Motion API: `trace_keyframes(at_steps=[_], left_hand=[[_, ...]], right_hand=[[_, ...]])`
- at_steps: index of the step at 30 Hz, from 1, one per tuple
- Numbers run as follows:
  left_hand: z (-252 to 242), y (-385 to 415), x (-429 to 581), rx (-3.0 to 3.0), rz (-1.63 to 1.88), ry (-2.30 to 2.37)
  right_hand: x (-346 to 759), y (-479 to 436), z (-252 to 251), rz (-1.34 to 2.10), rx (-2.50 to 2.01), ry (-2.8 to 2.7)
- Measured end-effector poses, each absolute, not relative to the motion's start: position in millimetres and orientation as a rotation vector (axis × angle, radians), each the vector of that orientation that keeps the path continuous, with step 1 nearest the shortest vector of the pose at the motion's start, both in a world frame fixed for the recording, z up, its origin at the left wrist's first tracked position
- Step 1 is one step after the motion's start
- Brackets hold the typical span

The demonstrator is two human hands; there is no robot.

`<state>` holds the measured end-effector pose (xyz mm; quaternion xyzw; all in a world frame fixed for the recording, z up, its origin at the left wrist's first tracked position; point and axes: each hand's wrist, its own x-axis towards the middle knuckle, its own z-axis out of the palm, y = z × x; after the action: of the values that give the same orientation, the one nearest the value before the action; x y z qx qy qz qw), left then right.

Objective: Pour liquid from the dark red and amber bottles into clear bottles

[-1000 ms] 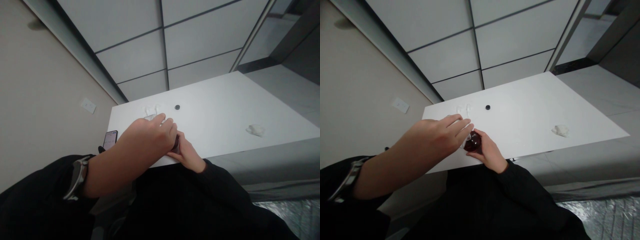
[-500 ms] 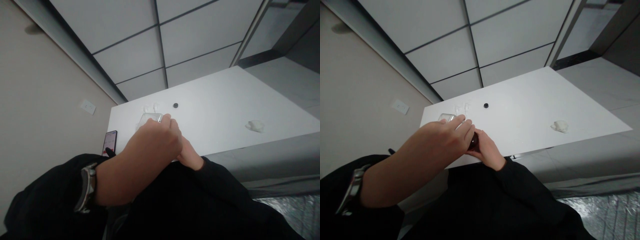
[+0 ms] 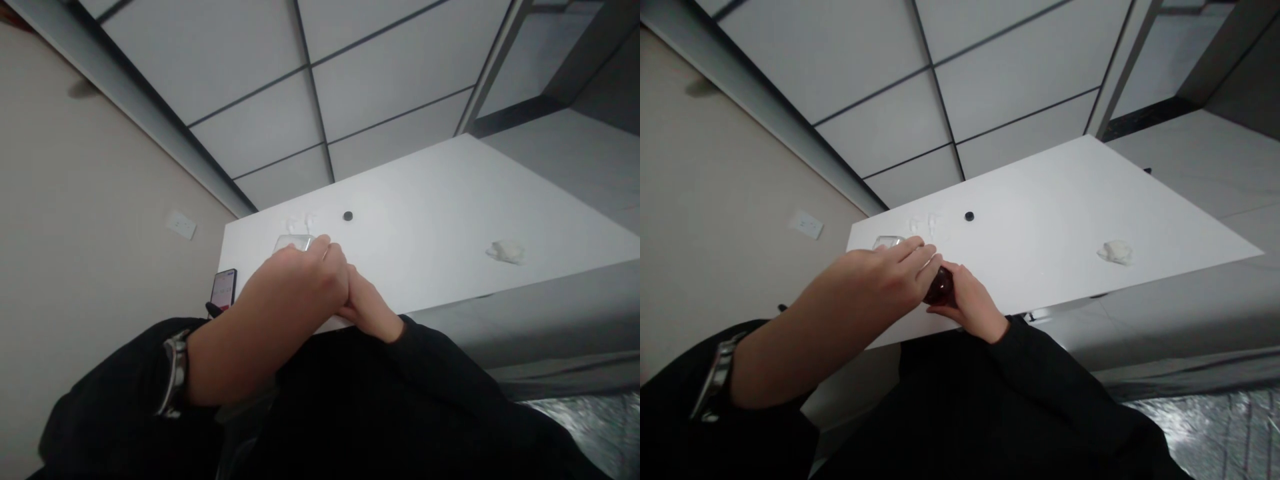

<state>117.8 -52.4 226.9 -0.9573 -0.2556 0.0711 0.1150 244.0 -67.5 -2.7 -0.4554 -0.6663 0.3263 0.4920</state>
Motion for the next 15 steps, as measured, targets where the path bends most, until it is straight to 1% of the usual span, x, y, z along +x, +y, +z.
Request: trace_keyframes(at_steps=[2,4,10,15], left_hand=[[232.5,-50.2,111.7,-2.727,0.315,-0.739],[234.1,-45.5,100.3,-2.696,0.338,-0.741],[210.0,-23.4,56.0,-2.877,0.045,-0.777],[194.2,-17.4,39.4,-2.974,-0.203,-0.935]], right_hand=[[246.0,-68.3,-1.5,0.78,-1.083,-1.589],[248.2,-68.8,1.2,0.797,-1.064,-1.581],[255.7,-68.8,12.3,0.938,-1.109,-1.574],[265.2,-68.5,19.8,0.939,-1.091,-1.531]])
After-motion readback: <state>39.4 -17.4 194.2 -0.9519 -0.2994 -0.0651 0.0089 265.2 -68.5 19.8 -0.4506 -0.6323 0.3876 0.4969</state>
